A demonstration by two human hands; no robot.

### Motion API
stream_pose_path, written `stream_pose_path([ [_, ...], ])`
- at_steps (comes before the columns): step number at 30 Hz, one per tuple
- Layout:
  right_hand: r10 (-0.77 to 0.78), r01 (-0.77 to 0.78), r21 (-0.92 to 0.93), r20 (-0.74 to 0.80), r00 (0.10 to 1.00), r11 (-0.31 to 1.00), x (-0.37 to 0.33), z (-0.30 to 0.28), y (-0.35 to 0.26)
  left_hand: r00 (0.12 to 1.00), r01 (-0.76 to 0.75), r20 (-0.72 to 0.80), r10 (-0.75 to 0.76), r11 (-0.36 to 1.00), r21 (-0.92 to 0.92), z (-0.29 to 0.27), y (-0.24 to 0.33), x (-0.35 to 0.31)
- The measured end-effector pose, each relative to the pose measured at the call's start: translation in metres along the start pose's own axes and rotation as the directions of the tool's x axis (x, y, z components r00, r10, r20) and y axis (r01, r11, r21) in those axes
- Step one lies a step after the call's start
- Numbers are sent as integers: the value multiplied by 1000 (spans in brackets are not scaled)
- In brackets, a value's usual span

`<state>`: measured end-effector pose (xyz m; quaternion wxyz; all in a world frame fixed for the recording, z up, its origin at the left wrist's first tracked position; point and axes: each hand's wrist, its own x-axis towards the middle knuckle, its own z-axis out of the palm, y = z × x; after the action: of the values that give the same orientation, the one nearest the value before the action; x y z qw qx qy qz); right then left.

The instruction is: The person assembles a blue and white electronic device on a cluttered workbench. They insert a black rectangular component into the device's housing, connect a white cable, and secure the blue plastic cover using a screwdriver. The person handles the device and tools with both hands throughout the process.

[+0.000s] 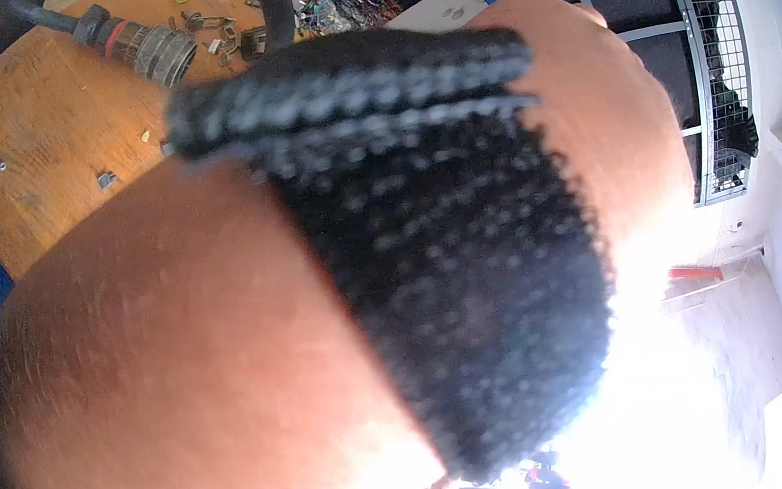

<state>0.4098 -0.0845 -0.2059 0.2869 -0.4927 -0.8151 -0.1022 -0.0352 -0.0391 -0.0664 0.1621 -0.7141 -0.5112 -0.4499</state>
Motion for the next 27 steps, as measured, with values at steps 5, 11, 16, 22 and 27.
stream_pose_path([
  [5, -14, 14, 20, 16, 1000, 1000, -33, 20, 16, 1000, -2, 6, 2, 1000, -7, 0, 0, -1],
  [11, -71, 73, 14, -79, 994, 997, -63, 51, 40, 1000, -9, 8, 9, 1000, -8, 0, 2, 1],
  [16, 40, -57, 132, 122, 992, 990, -45, 36, 17, 1000, -15, 19, 15, 1000, -3, -2, 2, 5],
  [22, 22, -28, 90, 67, 998, 996, -23, 40, -14, 998, -19, 65, 17, 1000, 21, -3, -1, 11],
  [27, 23, -34, 92, 115, 993, 995, -24, 34, -15, 998, -59, 12, 58, 992, 114, -1, 2, 15],
])
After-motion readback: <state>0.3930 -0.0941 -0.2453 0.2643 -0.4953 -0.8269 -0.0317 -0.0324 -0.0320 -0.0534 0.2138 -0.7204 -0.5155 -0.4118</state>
